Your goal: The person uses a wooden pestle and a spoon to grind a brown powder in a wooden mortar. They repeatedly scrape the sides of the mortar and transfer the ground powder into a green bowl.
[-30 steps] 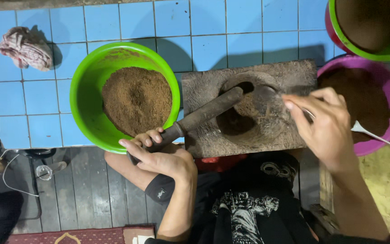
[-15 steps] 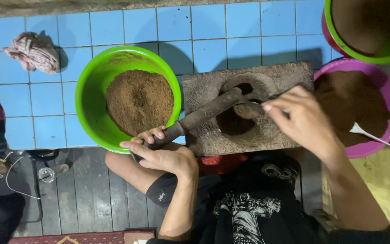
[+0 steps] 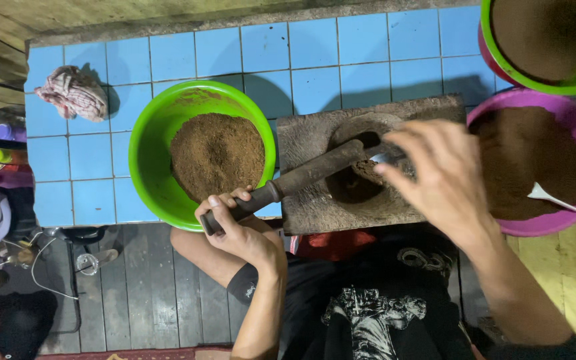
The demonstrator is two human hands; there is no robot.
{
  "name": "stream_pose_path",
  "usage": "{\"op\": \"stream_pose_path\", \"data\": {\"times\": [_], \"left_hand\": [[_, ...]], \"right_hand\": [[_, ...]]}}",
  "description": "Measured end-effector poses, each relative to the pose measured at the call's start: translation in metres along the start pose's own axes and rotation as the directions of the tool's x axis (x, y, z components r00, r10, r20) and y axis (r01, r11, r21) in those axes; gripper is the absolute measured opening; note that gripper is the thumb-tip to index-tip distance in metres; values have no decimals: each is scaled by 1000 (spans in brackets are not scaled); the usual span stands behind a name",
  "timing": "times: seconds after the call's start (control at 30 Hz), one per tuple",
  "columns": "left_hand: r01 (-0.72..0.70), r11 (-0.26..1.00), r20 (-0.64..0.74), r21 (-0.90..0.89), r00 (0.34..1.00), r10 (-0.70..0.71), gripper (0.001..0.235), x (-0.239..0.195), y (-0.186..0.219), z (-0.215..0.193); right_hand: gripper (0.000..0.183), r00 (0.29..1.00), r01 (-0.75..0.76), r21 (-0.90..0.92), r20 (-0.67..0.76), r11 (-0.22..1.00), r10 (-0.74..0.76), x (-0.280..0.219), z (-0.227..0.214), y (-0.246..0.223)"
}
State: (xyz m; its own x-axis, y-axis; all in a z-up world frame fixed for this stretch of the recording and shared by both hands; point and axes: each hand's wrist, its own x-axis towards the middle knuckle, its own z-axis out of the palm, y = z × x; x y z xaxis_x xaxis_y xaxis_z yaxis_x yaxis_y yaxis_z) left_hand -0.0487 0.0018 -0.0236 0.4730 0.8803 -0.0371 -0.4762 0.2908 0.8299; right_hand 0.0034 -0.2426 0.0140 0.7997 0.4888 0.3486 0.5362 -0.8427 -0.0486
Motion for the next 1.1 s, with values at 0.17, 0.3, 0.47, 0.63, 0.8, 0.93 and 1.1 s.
{"op": "stream_pose_path", "data": {"times": [0.17,0.3,0.47,0.63,0.8,0.93,1.1], "left_hand": [[-41,998,22,53,999,39,14,5,-7,-16],[-155,975,188,159,974,124,21,16,-10,-32],[-293,856,636,427,770,-53,78,58,46,-30],[-411,589,703,696,556,-443,42,82,75,-20],[-533,641,829,552,430,-357,36,89,68,23],[-636,663,918,394,314,-244,36,99,51,77],[-715,652,961,252,104,-257,42,122,-3,134]], "right_hand": [[55,950,149,221,239,964,-202,19,35,-7],[40,929,265,255,192,930,-317,20,63,-3],[34,925,206,370,230,906,-304,28,55,-1],[46,916,259,361,203,896,-346,43,37,6],[45,958,171,481,125,860,-260,61,-4,30],[46,978,156,477,47,865,-203,73,-31,65],[45,993,117,424,-36,898,-112,84,-16,123]]}}
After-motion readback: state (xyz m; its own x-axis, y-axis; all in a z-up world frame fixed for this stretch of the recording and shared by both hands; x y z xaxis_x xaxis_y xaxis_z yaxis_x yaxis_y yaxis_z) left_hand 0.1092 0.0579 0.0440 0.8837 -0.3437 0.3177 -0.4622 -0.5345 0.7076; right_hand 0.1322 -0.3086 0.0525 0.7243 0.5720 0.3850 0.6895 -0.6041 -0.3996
